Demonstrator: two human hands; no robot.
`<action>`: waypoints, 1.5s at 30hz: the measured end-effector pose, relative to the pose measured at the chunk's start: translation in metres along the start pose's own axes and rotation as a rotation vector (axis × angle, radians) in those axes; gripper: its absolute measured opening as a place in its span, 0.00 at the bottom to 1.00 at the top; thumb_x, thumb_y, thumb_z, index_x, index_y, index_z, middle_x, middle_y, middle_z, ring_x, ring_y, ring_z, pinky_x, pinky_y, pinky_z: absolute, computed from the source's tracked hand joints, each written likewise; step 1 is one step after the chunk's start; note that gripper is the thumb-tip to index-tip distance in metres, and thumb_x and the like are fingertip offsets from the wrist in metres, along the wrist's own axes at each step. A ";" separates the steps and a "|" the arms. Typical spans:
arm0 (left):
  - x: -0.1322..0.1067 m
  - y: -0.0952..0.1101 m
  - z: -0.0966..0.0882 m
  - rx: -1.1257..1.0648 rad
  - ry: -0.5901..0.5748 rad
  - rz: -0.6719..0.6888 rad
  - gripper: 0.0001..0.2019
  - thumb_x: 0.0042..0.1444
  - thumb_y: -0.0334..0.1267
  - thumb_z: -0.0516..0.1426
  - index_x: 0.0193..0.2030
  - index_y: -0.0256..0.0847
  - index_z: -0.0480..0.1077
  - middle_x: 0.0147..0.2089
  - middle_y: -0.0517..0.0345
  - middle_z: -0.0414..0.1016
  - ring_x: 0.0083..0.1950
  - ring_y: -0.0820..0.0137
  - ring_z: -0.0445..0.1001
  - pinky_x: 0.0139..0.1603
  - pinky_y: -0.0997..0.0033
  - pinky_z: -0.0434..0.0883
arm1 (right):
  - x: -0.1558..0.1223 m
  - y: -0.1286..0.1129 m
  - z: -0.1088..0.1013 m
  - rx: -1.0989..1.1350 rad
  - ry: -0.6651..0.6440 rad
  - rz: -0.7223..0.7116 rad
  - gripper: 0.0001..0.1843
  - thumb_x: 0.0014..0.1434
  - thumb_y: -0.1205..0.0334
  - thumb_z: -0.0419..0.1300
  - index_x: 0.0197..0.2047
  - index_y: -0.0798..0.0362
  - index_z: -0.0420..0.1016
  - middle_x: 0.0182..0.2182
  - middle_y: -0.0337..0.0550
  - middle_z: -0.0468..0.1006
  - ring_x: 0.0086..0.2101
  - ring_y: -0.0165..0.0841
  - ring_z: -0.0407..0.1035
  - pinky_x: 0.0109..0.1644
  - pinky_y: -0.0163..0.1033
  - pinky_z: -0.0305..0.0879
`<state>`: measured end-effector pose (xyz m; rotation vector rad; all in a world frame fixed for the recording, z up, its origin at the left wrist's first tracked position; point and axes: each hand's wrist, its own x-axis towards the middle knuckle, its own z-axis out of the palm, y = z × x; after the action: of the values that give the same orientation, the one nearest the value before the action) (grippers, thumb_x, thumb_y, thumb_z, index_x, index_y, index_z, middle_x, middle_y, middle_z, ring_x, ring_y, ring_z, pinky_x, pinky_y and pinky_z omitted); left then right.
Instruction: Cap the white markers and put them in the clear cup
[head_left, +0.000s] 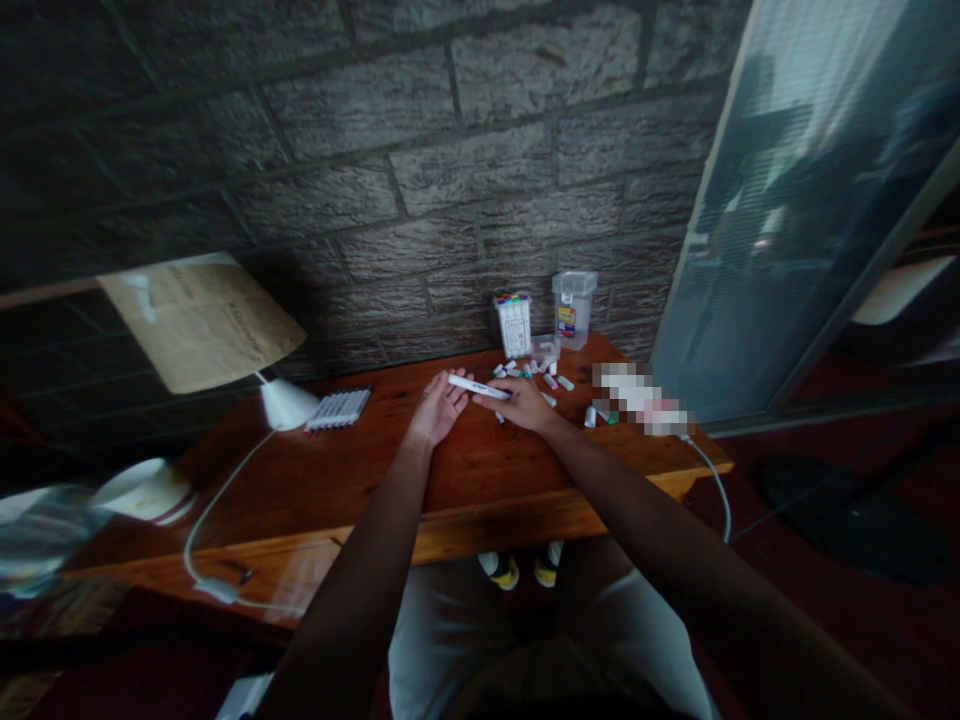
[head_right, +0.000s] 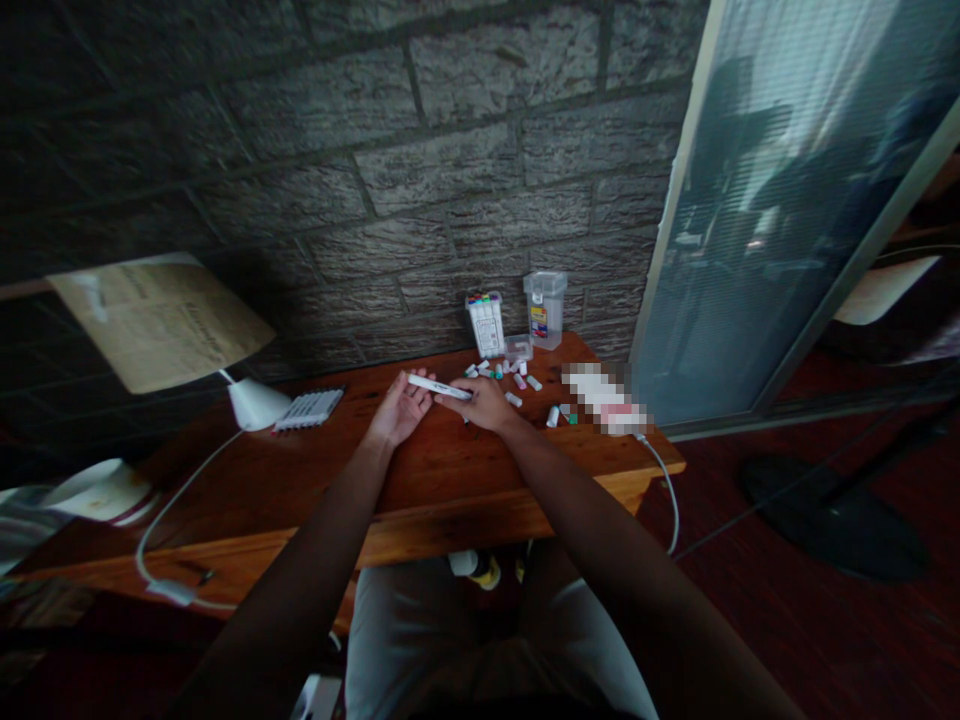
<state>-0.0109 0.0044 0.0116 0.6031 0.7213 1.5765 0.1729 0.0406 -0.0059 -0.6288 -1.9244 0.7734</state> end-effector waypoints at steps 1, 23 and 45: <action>0.000 0.000 0.000 0.006 -0.001 0.002 0.04 0.66 0.36 0.61 0.39 0.42 0.76 0.47 0.55 0.84 0.57 0.66 0.80 0.48 0.73 0.74 | 0.000 0.000 0.000 -0.003 0.002 0.001 0.22 0.59 0.41 0.64 0.34 0.53 0.82 0.26 0.37 0.75 0.28 0.30 0.66 0.35 0.35 0.60; 0.001 0.001 -0.001 -0.011 -0.026 -0.006 0.05 0.62 0.39 0.65 0.39 0.41 0.76 0.45 0.58 0.83 0.49 0.70 0.82 0.43 0.76 0.72 | 0.001 0.009 0.003 -0.015 0.007 -0.017 0.19 0.57 0.44 0.67 0.34 0.54 0.82 0.25 0.36 0.76 0.28 0.29 0.65 0.33 0.33 0.57; 0.001 0.006 0.005 -0.025 0.098 0.091 0.03 0.66 0.35 0.61 0.40 0.41 0.77 0.48 0.55 0.84 0.55 0.71 0.81 0.47 0.79 0.73 | 0.008 -0.002 0.001 0.363 0.227 0.164 0.19 0.42 0.50 0.76 0.35 0.50 0.82 0.31 0.38 0.81 0.31 0.30 0.71 0.36 0.36 0.66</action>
<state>-0.0112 0.0051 0.0189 0.5495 0.7547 1.7064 0.1680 0.0439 -0.0001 -0.6225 -1.4915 1.0765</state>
